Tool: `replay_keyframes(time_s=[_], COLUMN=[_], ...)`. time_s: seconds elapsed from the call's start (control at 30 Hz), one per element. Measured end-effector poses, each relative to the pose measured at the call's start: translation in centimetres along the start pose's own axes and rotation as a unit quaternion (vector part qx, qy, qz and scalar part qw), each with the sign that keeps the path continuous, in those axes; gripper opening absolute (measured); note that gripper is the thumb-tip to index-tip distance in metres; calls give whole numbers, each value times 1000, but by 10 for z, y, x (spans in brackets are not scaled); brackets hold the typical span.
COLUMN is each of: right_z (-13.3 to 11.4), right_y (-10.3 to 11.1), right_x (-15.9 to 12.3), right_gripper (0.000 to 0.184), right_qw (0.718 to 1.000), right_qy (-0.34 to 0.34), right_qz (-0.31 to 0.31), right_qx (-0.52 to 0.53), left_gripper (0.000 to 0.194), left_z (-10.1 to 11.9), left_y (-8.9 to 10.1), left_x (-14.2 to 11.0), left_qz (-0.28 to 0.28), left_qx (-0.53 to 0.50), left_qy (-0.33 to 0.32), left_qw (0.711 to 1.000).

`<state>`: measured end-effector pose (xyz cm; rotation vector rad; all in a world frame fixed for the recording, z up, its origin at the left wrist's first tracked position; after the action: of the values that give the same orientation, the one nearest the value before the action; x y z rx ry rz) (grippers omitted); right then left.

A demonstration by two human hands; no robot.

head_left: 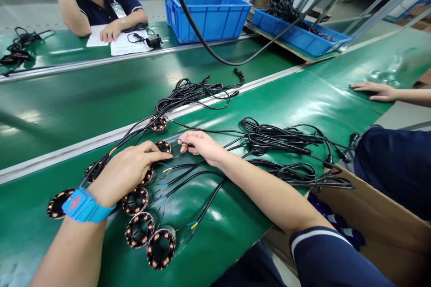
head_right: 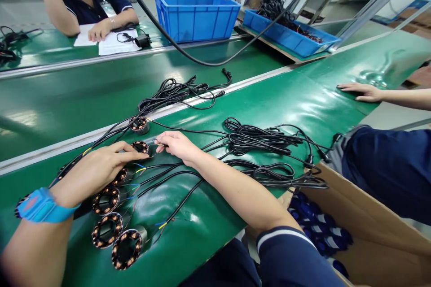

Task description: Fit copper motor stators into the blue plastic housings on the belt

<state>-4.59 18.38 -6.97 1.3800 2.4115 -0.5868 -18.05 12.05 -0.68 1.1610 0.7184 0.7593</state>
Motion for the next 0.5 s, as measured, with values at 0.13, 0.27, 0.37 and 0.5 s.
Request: replay_keyframes(time_s=[0.13,0.27,0.37,0.5], right_z=[1,-40,-69,-77], right_y=[-1,21,25,12], right_x=[1,-5,-9,14], right_gripper=[13,15,19,20], right_qw=[999,971,919,906], right_qy=[10,213,342,347], right_qz=[-29,82,159,158], right_qx=[-41,-75,-114,-183], left_gripper=[57,41,31,30], left_z=[-5,-16,-24,-26], left_y=[2,20,34,25], left_x=[-5,-5,7,39], left_qz=[4,97,178,137], left_qx=[-61,-78,5,67], left_qy=[-16,1,83,142], left_qw=[998,992,980,978])
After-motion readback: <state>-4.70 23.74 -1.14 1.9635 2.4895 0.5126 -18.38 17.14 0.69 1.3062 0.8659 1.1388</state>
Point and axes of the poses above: each hand's wrist, its own x-axis towards the middle knuckle, its own y-axis out of the back of the hand, z = x × y, the point moved 9 cm from there along x, towards the middle knuckle, and after that the axes turned 5 degrees about -y, right-handed, at the moved point
